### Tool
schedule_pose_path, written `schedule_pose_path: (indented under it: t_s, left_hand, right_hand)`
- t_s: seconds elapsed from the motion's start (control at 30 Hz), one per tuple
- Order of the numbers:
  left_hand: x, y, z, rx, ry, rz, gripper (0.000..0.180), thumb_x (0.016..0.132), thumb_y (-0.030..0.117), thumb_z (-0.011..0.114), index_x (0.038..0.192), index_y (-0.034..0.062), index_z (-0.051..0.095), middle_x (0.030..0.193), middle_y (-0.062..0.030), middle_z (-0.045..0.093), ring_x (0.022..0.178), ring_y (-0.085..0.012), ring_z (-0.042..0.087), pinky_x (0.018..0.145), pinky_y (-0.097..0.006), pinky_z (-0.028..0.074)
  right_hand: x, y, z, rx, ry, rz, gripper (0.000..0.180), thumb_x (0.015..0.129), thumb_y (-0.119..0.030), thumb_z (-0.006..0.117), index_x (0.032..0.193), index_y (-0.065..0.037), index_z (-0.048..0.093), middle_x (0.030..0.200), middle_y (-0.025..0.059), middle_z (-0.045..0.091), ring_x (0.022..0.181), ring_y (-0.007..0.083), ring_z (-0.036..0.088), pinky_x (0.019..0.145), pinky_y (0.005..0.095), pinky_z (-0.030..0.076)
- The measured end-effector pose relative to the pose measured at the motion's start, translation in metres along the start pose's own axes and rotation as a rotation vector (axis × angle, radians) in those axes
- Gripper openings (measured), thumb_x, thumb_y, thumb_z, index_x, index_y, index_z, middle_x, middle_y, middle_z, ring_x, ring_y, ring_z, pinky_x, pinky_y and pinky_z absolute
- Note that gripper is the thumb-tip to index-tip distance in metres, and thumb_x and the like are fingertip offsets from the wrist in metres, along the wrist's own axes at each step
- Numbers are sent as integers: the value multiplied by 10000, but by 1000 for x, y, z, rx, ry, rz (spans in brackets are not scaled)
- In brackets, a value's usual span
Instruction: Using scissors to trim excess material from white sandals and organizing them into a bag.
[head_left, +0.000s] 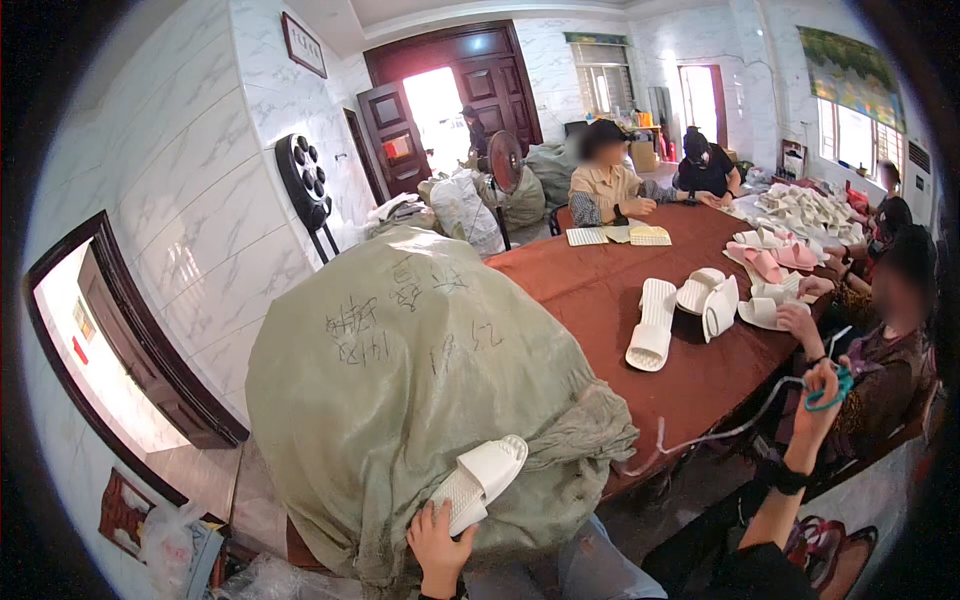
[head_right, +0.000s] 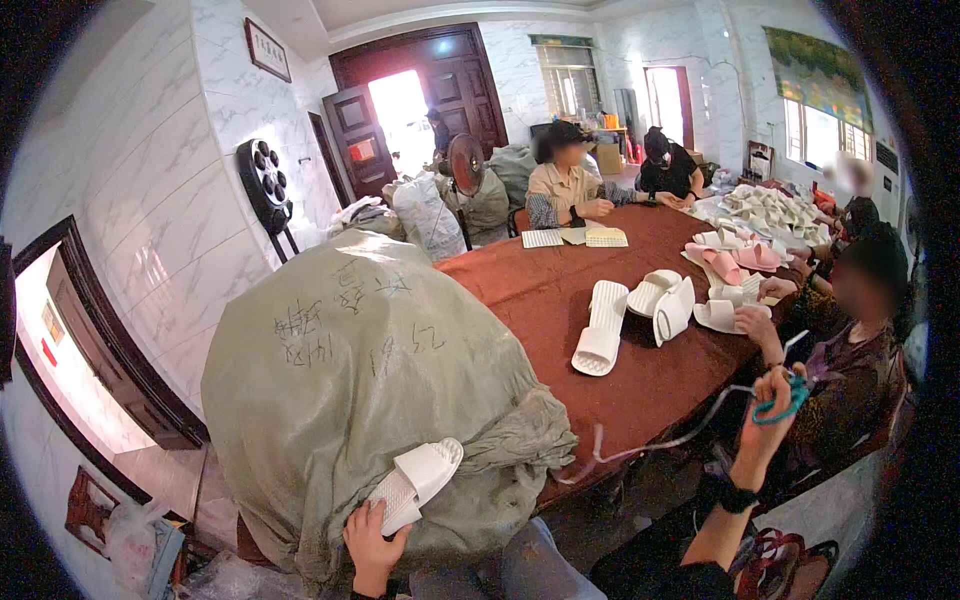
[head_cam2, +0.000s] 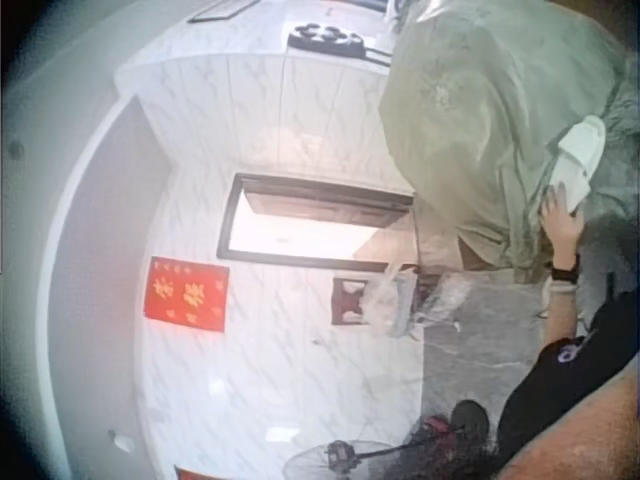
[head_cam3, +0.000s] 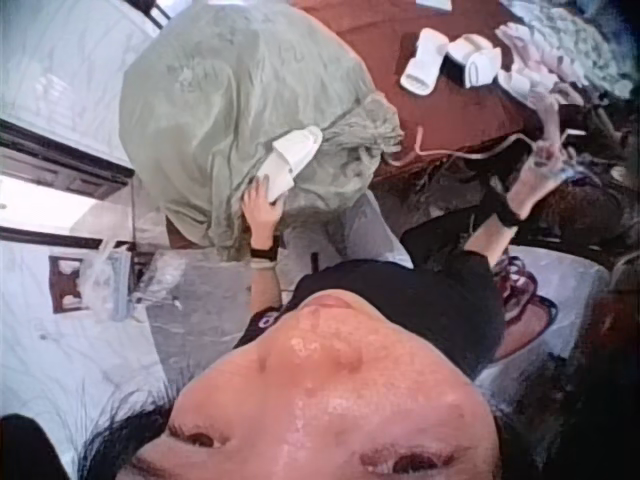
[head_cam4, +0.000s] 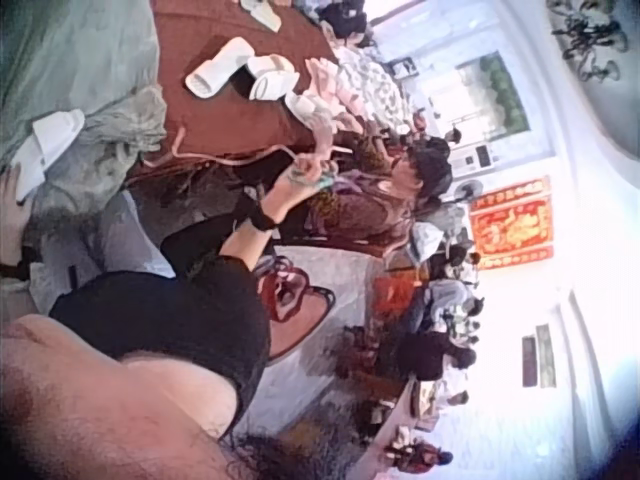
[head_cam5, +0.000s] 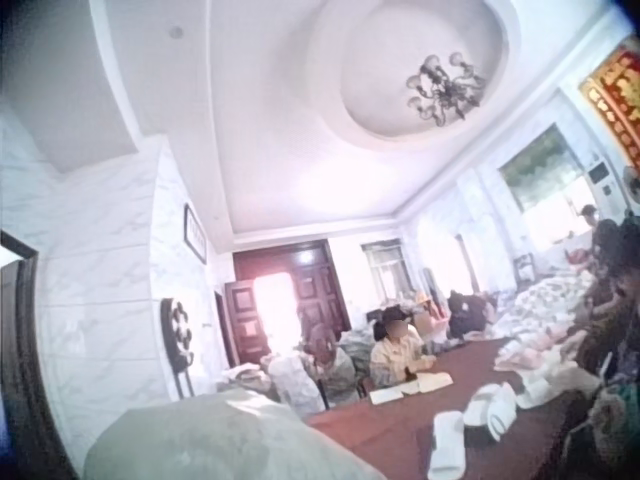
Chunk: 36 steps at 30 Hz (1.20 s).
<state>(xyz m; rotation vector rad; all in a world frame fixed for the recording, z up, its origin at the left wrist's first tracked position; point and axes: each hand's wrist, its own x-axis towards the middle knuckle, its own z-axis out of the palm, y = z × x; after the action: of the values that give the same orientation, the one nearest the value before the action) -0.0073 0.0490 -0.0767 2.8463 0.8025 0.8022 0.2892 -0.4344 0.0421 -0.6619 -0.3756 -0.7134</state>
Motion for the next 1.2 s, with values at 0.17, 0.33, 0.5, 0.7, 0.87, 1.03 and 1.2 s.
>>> schedule_pose_path:
  t_s: [0.17, 0.33, 0.5, 0.7, 0.87, 1.03, 1.2]
  left_hand:
    - [22, 48, -25, -170, 28, 238, 724, 674, 360, 745, 1267, 51, 468, 1197, -172, 512, 1095, -344, 468, 936, -443, 369]
    - [-1, 119, -30, -1157, -612, 141, 642, 740, 204, 726, 1274, 6, 429, 1151, -182, 539, 949, -226, 559, 804, -354, 459]
    - [-21, 125, -45, -1517, -1220, -117, 320, 907, 193, 573, 1182, 57, 480, 779, -27, 580, 662, -118, 571, 607, -251, 472]
    - [-62, 16, -71, -1352, -743, -468, 126, 904, 132, 564, 886, 15, 605, 677, -23, 572, 630, -102, 560, 573, -243, 448]
    - [-137, -78, -113, -1086, -450, -960, 197, 908, 165, 533, 1011, 7, 591, 873, -108, 599, 830, -200, 578, 754, -338, 458]
    - [-203, -155, -127, -760, 354, -986, 189, 800, 25, 562, 661, 45, 435, 578, -8, 423, 512, -91, 406, 478, -255, 344]
    - [-237, -179, -107, -801, 457, -1161, 163, 825, 92, 613, 720, 19, 512, 612, -12, 483, 564, -100, 474, 531, -251, 388]
  right_hand:
    - [-77, -24, 51, -235, -150, 529, 323, 755, 15, 567, 1046, -87, 471, 756, -6, 472, 598, 90, 407, 536, 214, 338]
    - [-203, 18, 108, -165, -678, 1274, 244, 709, 14, 638, 918, -44, 526, 760, 55, 565, 630, 137, 545, 563, 260, 433]
    - [-242, 31, 132, 101, -994, 1227, 399, 798, -9, 651, 1104, -67, 401, 912, 48, 579, 805, 121, 562, 695, 290, 472]
    - [-216, 54, 134, 363, -661, 1243, 321, 802, -12, 642, 1007, -60, 399, 809, 74, 552, 704, 183, 583, 620, 322, 479]
    - [-233, 77, 115, -166, -1150, 1143, 321, 807, 10, 646, 1022, -30, 411, 890, 76, 537, 849, 168, 602, 752, 343, 495]
    - [-248, 78, 116, -358, -1107, 1041, 317, 782, 48, 644, 1038, -10, 466, 875, 52, 545, 783, 147, 577, 706, 302, 499]
    - [-243, 85, 106, -468, -1006, 922, 353, 808, 95, 580, 1117, -21, 456, 855, 36, 516, 790, 133, 536, 725, 323, 507]
